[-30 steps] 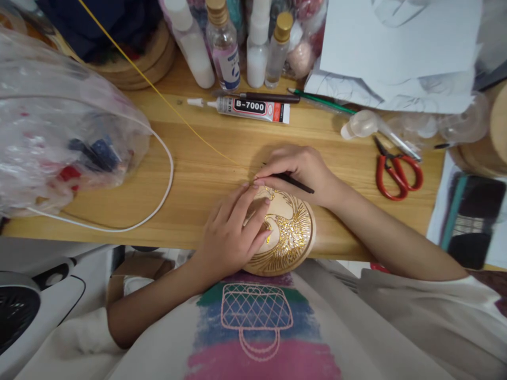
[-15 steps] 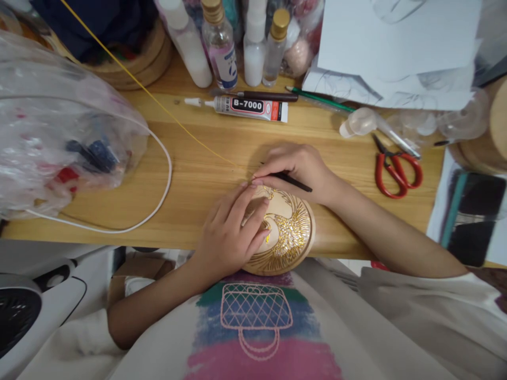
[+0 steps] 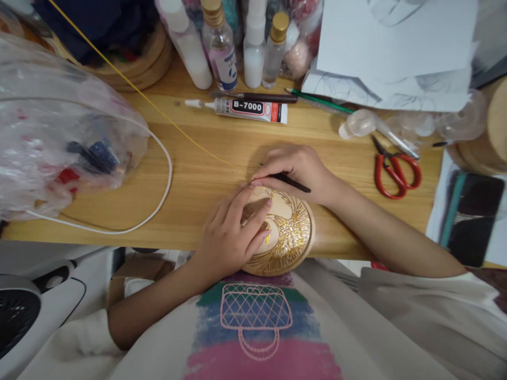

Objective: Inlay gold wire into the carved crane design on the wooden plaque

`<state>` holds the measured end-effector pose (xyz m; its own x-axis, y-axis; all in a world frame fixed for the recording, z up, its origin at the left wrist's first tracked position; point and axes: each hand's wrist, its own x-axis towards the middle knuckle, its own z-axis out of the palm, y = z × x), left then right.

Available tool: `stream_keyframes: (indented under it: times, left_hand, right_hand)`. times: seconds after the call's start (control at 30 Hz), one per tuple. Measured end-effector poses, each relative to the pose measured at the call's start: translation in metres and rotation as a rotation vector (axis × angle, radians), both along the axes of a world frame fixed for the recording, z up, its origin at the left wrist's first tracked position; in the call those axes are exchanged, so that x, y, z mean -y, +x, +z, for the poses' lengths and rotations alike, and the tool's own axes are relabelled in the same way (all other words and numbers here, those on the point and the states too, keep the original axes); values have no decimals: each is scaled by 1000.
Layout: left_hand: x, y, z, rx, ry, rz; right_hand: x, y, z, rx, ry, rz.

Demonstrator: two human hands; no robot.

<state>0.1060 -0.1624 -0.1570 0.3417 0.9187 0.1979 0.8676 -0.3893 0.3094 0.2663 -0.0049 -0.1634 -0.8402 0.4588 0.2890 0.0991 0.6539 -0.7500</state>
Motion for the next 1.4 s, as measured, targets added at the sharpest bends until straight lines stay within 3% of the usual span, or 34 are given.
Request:
stream_keyframes:
  times: [1.4]
  left_hand:
    - [0,-1,-3,98,-22,19]
  right_hand:
    - [0,0,3,66,-19,7]
